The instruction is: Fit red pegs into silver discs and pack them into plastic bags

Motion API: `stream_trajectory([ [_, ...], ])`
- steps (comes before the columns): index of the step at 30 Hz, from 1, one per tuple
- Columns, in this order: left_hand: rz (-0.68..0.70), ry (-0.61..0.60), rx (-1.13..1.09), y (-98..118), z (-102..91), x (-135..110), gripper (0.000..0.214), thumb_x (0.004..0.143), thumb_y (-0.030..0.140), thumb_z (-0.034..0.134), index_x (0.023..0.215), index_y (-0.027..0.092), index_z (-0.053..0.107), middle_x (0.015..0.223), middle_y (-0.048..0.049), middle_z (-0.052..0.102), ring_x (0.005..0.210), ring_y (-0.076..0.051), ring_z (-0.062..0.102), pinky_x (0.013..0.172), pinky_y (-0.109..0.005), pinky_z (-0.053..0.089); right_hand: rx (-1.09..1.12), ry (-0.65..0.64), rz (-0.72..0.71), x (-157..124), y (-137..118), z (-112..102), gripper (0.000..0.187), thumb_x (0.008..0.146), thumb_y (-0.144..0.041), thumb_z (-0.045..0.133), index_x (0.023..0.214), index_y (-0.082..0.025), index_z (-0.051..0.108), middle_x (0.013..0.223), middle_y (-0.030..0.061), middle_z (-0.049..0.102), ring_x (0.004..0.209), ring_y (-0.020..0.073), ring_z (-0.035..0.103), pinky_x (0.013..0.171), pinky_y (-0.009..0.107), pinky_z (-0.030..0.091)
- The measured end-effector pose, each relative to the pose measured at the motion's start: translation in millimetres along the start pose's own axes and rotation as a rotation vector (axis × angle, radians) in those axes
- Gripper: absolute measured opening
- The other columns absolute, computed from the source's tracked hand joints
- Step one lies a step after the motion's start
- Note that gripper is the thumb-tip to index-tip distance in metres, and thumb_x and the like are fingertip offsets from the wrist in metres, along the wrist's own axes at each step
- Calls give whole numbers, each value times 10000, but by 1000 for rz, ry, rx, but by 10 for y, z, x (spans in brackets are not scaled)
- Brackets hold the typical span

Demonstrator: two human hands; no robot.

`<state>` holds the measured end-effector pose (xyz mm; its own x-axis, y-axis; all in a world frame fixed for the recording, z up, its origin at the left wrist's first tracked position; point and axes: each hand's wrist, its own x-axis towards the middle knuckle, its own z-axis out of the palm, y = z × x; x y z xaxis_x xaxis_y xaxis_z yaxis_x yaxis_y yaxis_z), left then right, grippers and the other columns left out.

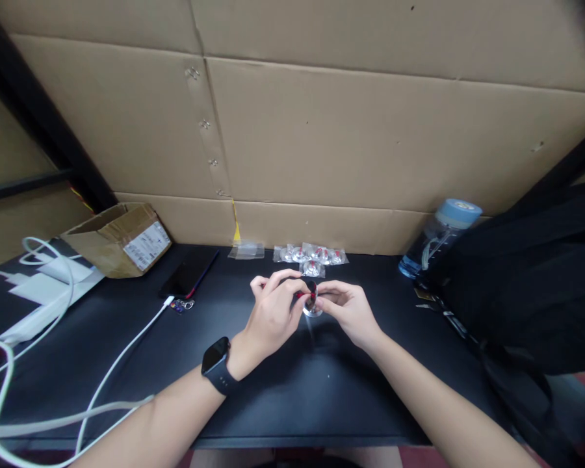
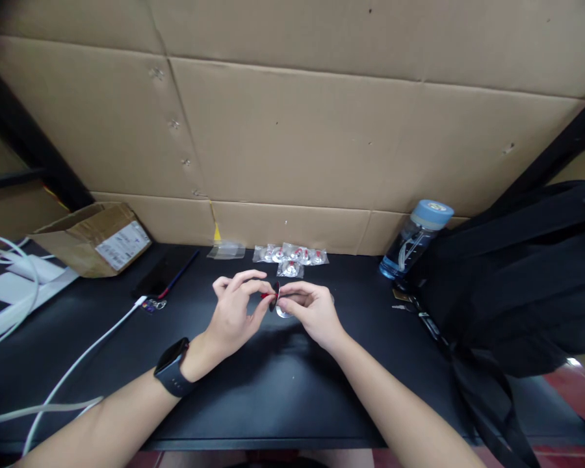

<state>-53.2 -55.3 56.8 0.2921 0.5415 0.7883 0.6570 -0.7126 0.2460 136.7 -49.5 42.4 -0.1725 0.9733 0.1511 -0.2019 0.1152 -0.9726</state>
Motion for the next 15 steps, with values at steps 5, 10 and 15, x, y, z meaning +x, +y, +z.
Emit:
stream_trajectory([
  [5,-9,-45,-31,18,11,-13,97,963,138,566,1025,212,563,973,-23,754,1156,-226,650,880,-402,275,-46,31,-23,-8,9,13,276,665,-308,909,908,-215,817,849,54,797,767,227,760,733,341,625],
  [10,-68,-31,-56,28,24,-22,124,970,160,565,1075,214,526,988,-37,744,1142,-234,652,881,-401,292,-90,28,-98,-14,-15,29,226,696,-322,888,888,-225,821,912,58,789,809,236,755,751,354,627],
  [15,-83,5,-77,21,26,-28,127,963,161,577,1057,228,523,974,-24,736,1108,-223,656,891,-395,303,-175,-21,-202,-2,-27,11,128,827,-339,790,880,-223,791,1007,74,741,894,207,712,802,333,598],
])
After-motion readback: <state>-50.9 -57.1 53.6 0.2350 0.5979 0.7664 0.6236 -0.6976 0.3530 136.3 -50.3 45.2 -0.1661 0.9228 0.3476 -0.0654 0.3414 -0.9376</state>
